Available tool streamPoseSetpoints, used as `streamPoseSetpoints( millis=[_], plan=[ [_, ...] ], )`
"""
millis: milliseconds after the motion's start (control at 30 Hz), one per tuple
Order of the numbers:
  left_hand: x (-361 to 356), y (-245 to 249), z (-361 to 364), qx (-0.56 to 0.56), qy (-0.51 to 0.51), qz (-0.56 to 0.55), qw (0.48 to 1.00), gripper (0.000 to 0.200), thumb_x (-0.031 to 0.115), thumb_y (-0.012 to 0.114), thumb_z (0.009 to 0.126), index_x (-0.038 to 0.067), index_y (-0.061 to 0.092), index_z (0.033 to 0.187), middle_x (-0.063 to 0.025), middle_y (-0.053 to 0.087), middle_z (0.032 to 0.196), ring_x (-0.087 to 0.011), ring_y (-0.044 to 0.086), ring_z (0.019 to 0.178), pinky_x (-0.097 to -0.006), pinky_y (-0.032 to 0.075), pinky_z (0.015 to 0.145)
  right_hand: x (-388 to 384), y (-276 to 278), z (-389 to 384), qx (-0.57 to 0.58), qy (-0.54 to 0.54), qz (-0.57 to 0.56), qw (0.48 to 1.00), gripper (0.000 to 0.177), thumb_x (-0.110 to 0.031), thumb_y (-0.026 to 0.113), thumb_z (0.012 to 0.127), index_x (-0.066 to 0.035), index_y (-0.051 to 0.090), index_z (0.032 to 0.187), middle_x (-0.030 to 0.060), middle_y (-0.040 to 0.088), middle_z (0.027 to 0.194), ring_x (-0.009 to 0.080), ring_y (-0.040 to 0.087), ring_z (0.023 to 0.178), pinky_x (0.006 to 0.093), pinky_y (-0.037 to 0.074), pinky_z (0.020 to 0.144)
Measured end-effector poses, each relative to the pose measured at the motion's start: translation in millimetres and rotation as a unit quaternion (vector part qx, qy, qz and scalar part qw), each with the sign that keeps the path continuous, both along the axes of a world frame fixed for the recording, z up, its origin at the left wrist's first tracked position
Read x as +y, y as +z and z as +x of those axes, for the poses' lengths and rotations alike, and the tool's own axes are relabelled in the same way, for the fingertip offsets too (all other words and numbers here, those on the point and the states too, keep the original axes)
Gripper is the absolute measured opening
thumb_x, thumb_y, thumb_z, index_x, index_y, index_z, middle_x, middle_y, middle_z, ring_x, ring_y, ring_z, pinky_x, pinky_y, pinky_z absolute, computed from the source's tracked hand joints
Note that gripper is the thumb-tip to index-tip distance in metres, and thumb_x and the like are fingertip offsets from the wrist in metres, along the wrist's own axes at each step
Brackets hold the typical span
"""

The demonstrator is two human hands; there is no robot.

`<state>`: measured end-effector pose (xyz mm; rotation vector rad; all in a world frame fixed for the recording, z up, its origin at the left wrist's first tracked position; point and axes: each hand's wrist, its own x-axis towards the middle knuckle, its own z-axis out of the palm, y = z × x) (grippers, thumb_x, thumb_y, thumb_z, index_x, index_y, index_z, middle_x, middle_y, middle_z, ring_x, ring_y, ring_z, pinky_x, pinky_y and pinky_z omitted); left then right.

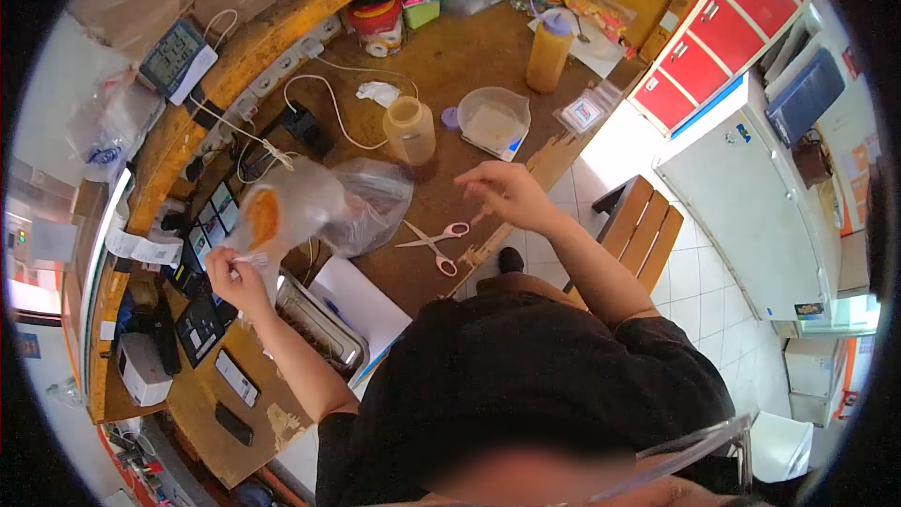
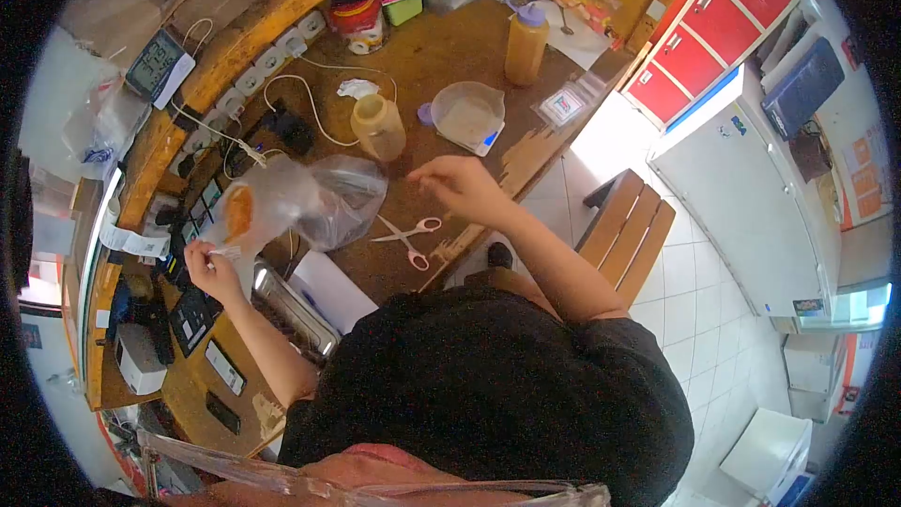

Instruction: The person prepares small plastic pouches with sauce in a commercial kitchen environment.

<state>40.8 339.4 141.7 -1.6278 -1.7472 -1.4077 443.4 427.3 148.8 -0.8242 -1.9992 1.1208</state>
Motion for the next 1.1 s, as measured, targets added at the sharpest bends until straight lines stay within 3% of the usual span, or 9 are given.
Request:
streamPoseSetpoints(
  millis=[100,200,333,500,567,700,800,900,1100],
  plan=[
    [15,-30,-8,-0.026,0.131,0.110,0.985,0.012,-0.009,0.045,0.062,-0.001,0.050,0.070,-0.0114,0.051,0.078,-0.0263,0.051,0.071,-0.0300,0.040,0.056,48,-33,13,0.013,-0.120,-0.087,0.989,0.015,-0.009,0.057,0.078,-0.003,0.064,0.091,0.0122,0.063,0.079,0.0277,0.060,0.075,0.0343,0.047,0.070],
    [33,-62,1,0.000,0.212,0.085,0.974,0.013,-0.007,0.047,0.062,0.000,0.054,0.071,-0.0120,0.051,0.080,-0.0281,0.051,0.072,-0.0322,0.040,0.058,117,-61,12,-0.105,-0.178,0.080,0.975,0.022,-0.017,0.058,0.080,-0.006,0.062,0.098,0.0106,0.064,0.088,0.0249,0.059,0.086,0.0366,0.046,0.076],
    [41,-82,41,0.049,0.321,-0.117,0.939,0.042,-0.003,0.053,0.061,0.003,0.051,0.103,-0.0160,0.047,0.097,-0.0333,0.044,0.092,-0.0438,0.035,0.081,185,-83,-34,-0.448,-0.129,0.215,0.858,0.036,-0.029,0.056,0.081,-0.010,0.056,0.112,0.0078,0.061,0.104,0.0249,0.052,0.103,0.0526,0.031,0.089],
    [82,-88,166,-0.188,0.143,-0.077,0.969,0.065,0.012,0.071,0.065,0.000,0.039,0.120,-0.0182,0.039,0.121,-0.0342,0.037,0.114,-0.0429,0.029,0.096,240,-127,-68,-0.635,0.041,0.292,0.714,0.051,-0.038,0.063,0.074,-0.008,0.055,0.115,0.0119,0.061,0.106,0.0293,0.056,0.100,0.0616,0.018,0.092],
    [112,-79,221,-0.306,0.030,-0.145,0.941,0.085,0.020,0.079,0.062,-0.002,0.030,0.127,-0.0177,0.036,0.127,-0.0299,0.034,0.119,-0.0392,0.027,0.100,250,-112,-76,-0.713,0.160,0.114,0.673,0.057,-0.038,0.066,0.072,-0.008,0.053,0.118,0.0118,0.060,0.109,0.0263,0.057,0.099,0.0621,0.014,0.094],
    [156,-97,258,-0.269,0.008,-0.162,0.949,0.101,0.026,0.084,0.055,-0.002,0.022,0.130,-0.0178,0.035,0.128,-0.0277,0.036,0.119,-0.0371,0.029,0.100,273,-139,-80,-0.646,0.139,0.124,0.741,0.059,-0.034,0.070,0.068,-0.009,0.052,0.119,0.0113,0.062,0.103,0.0262,0.058,0.096,0.0554,0.024,0.095],
    [168,-110,262,-0.334,0.012,-0.137,0.932,0.100,0.027,0.085,0.053,-0.002,0.025,0.128,-0.0168,0.040,0.124,-0.0269,0.042,0.114,-0.0367,0.033,0.096,287,-55,-51,-0.209,0.286,0.038,0.934,0.056,-0.017,0.070,0.069,-0.011,0.050,0.121,0.0116,0.058,0.107,0.0279,0.055,0.099,0.0378,0.039,0.089],
    [172,-111,261,-0.353,0.015,-0.120,0.928,0.093,0.023,0.085,0.053,-0.001,0.029,0.124,-0.0155,0.045,0.118,-0.0258,0.046,0.109,-0.0360,0.037,0.093,267,1,-51,-0.015,0.456,0.036,0.889,0.056,-0.007,0.067,0.071,-0.011,0.049,0.123,0.0132,0.050,0.116,0.0287,0.049,0.105,0.0349,0.040,0.090],
    [174,-128,251,-0.379,-0.075,-0.112,0.915,0.080,0.011,0.080,0.058,0.001,0.032,0.121,-0.0145,0.048,0.113,-0.0250,0.051,0.103,-0.0351,0.042,0.087,238,10,-69,-0.109,0.517,0.208,0.823,0.057,-0.001,0.067,0.063,-0.009,0.052,0.118,0.0132,0.051,0.109,0.0302,0.049,0.105,0.0345,0.039,0.092]
  ],
)
